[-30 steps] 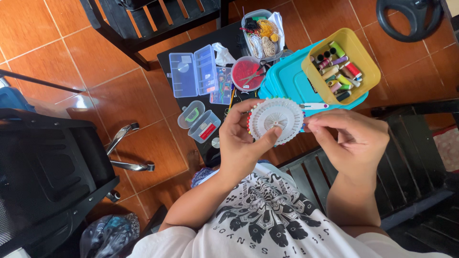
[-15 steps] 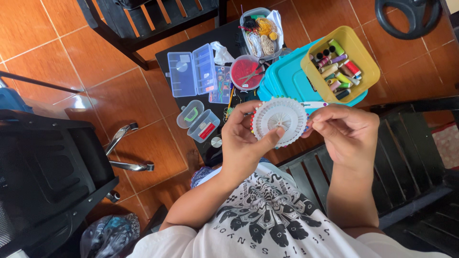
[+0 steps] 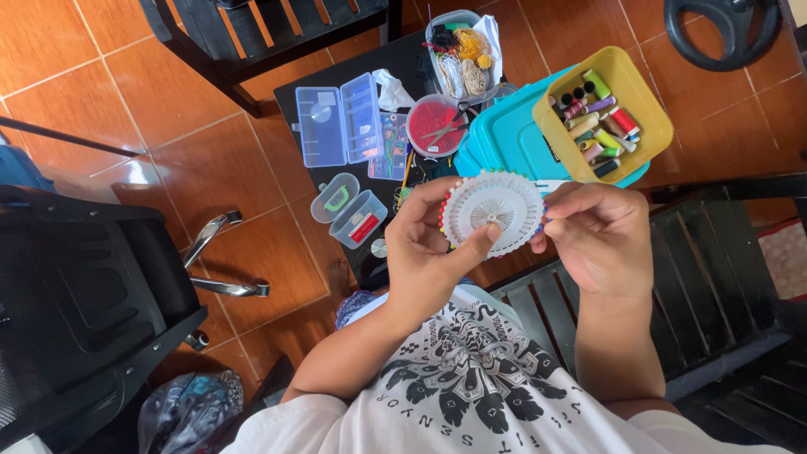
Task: The person handles a pincushion, organizes sewing pins in a plastic holder, and sorts small sewing accessories including buttons and thread on a desk.
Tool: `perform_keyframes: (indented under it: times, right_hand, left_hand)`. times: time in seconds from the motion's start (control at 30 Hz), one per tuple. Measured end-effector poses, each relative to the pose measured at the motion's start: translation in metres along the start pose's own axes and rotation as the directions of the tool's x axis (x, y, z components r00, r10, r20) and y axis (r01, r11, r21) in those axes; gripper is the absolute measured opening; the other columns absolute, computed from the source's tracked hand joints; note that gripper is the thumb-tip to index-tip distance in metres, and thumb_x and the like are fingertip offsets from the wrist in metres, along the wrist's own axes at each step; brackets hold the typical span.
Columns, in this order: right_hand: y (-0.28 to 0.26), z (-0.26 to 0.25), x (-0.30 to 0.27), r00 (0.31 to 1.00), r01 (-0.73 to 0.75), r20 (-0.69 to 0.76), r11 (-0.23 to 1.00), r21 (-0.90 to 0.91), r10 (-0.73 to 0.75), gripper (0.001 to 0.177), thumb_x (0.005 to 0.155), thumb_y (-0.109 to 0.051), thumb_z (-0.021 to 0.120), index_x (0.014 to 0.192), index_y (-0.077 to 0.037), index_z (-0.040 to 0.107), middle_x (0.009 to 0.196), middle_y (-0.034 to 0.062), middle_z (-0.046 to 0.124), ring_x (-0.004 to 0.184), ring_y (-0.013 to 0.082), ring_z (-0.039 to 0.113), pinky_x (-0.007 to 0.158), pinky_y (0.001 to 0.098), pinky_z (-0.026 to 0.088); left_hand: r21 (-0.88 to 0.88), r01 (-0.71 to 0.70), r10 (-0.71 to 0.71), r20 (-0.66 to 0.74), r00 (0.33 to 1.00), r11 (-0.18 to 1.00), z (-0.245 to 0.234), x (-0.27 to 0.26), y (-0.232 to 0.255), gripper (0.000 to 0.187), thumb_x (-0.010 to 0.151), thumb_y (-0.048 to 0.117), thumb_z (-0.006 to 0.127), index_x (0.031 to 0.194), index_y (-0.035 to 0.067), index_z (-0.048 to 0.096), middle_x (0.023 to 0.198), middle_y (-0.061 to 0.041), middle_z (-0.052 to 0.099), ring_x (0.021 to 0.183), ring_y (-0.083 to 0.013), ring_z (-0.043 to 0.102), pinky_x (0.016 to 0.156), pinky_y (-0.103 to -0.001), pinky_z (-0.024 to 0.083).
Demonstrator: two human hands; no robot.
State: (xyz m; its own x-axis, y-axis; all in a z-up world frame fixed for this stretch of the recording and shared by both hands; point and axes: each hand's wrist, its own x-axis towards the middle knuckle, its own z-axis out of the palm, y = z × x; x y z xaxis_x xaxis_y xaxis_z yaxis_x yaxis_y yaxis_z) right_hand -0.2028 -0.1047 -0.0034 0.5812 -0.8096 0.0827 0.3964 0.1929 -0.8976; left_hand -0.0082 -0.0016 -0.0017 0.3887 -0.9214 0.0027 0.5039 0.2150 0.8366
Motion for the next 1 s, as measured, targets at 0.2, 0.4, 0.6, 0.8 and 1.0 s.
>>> perform_keyframes:
  times: [0.2,0.4,0.6,0.8,1.0]
  right_hand:
    - [0.009,-0.013,0.006,0.981,-0.177,0.123,0.939,0.293,0.147,0.018,0.092,0.001,0.080,0.102,0.003,0.066,0.087,0.0161,0.068,0.079,0.0236,0.067,0.064,0.0329,0.054]
    - [0.019,-0.022,0.004,0.959,-0.283,0.147,0.876,0.392,0.244,0.019,0.091,0.002,0.080,0.100,0.002,0.063,0.087,0.0148,0.066,0.080,0.0216,0.064,0.063,0.0329,0.049]
    - [0.026,-0.027,0.013,0.908,-0.414,0.287,0.767,0.490,0.307,0.018,0.091,-0.001,0.080,0.098,0.002,0.063,0.093,0.0161,0.066,0.076,0.0213,0.062,0.061,0.0321,0.048]
    - [0.019,-0.008,0.019,0.931,-0.358,0.216,0.854,0.377,0.294,0.016,0.091,0.002,0.078,0.099,0.003,0.064,0.096,0.0152,0.065,0.081,0.0210,0.062,0.062,0.0311,0.049]
    - [0.019,0.020,0.017,0.988,-0.147,0.055,0.989,0.030,0.145,0.013,0.094,0.004,0.073,0.105,0.006,0.066,0.093,0.0162,0.068,0.083,0.0209,0.066,0.070,0.0319,0.054]
  left_hand:
    - [-0.072,0.033,-0.026,0.086,0.996,0.997,-0.002,0.004,0.002,0.052,0.090,-0.008,0.079,0.135,-0.005,0.054,0.124,-0.013,0.069,0.117,-0.0163,0.068,0.105,-0.034,0.057]
    - [-0.051,0.103,-0.096,0.133,0.987,0.993,-0.002,0.006,0.010,0.050,0.091,-0.008,0.079,0.135,-0.005,0.055,0.122,-0.014,0.070,0.115,-0.0163,0.068,0.102,-0.033,0.058]
    - [-0.042,0.131,-0.124,0.128,0.984,0.991,-0.005,0.008,0.009,0.051,0.089,-0.008,0.079,0.135,-0.006,0.055,0.124,-0.013,0.069,0.116,-0.0160,0.067,0.105,-0.033,0.056]
    - [-0.026,0.109,-0.107,0.059,0.992,0.994,-0.014,0.009,0.001,0.052,0.088,-0.006,0.079,0.134,-0.005,0.055,0.124,-0.011,0.068,0.116,-0.0154,0.066,0.105,-0.033,0.055]
    - [0.085,0.071,-0.070,-0.014,0.997,0.994,-0.019,0.010,0.007,0.047,0.088,0.001,0.083,0.128,-0.004,0.059,0.118,-0.008,0.071,0.109,-0.0133,0.069,0.099,-0.030,0.057]
